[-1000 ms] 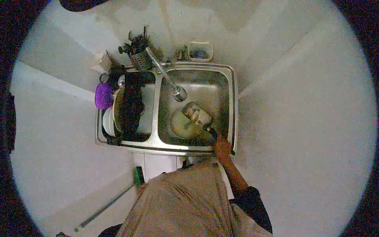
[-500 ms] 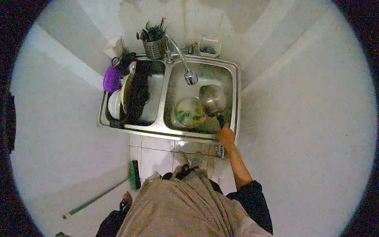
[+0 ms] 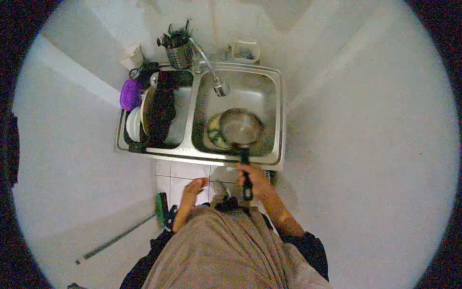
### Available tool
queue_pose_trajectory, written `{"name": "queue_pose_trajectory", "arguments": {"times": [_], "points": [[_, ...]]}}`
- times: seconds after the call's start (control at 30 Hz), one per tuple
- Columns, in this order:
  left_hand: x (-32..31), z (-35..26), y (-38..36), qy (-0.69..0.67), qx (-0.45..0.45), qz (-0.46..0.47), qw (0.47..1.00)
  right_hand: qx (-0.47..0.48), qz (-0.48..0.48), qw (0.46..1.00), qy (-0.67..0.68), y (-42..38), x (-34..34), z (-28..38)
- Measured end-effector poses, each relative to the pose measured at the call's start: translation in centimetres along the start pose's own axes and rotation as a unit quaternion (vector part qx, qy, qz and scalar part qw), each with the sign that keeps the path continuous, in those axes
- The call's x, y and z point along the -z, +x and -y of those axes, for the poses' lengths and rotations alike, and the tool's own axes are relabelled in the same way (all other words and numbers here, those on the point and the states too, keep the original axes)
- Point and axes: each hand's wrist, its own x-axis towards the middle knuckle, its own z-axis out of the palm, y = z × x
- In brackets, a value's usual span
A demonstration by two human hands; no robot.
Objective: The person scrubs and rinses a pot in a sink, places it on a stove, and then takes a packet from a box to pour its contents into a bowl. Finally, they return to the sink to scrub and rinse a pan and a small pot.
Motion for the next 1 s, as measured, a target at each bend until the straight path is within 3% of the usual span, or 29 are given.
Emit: {"name": "queue_pose_trajectory", "arguments": {"times": [0.13,0.27,0.5,0.77,0.9,1.0], "points": [[-6.2,-4.8,0.1,-0.226,0.141,0.082,0.96,-0.038,0.032,0.996,-0.068,0.4,-2.9,-3.8],[-7.2,-6.3,0.5,-0.207,0.222,-0.033,0.952,-0.017,0.071,0.995,-0.073,1.3,-4.3,-5.9],[-6.7,-5.1,1.4,-0.26,0.179,-0.054,0.947,0.018,0.103,0.99,-0.092,3.3,-4.1,-7.0],[-5.5,-5.8,2.4,-0.181,0.119,0.033,0.976,0.098,0.125,0.977,-0.141,3.7,-3.8,-7.1],[-5.9,-5.8,2.9,-0.211,0.102,0.038,0.971,0.254,0.117,0.912,-0.3,4.8,-2.6,-7.4],[-6.2,-3.5,3.5,-0.221,0.037,0.028,0.974,0.28,0.119,0.868,-0.393,6.5,0.1,-8.9]]}}
